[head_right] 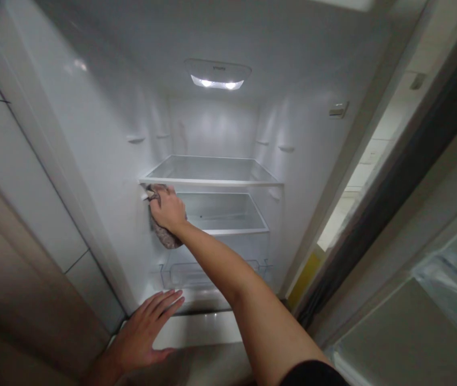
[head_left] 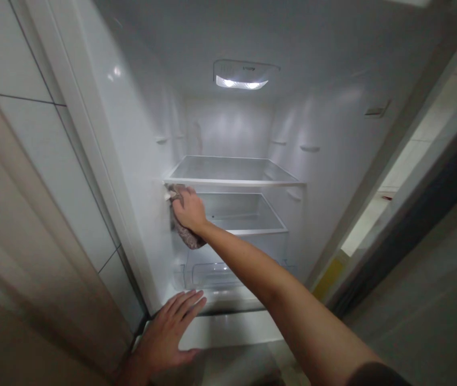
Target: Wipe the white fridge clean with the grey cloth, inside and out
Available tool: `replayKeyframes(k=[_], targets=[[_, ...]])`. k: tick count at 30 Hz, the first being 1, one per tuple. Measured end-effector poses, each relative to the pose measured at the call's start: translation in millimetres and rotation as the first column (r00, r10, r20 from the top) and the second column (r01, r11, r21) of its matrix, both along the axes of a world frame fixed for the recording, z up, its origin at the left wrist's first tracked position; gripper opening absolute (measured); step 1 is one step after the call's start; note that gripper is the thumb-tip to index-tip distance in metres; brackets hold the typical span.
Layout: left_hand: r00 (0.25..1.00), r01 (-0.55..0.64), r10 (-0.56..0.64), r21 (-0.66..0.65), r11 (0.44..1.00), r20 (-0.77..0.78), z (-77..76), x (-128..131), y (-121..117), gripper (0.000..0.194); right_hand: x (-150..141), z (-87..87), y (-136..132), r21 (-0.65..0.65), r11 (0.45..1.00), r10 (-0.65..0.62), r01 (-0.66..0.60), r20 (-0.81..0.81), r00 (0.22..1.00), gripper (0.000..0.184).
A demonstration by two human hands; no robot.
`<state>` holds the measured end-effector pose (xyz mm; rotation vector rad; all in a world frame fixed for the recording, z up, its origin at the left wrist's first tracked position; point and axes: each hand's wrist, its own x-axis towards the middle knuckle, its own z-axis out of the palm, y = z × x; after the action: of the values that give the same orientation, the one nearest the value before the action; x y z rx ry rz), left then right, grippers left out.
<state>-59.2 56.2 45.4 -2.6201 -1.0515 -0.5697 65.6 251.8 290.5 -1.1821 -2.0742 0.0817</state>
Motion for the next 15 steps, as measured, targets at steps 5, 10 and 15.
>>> replayKeyframes(k=[5,10,15], targets=[[1.0,-0.024,0.025,-0.095,0.995,0.009,-4.6,-1,1,0.12,-14,14.4,40,-0.06,0.992,-0.106,0.11,0.062,0.992,0.043],[1.0,-0.024,0.021,-0.219,0.975,-0.013,1.0,-1,0,0.131,-28,27.4,89,-0.088,0.98,-0.172,0.179,0.085,0.981,0.05],[0.999,-0.017,0.008,-0.248,0.969,-0.04,-2.1,0,4,0.136,-17,22.8,135,-0.097,0.988,-0.105,0.121,0.16,0.982,0.05]])
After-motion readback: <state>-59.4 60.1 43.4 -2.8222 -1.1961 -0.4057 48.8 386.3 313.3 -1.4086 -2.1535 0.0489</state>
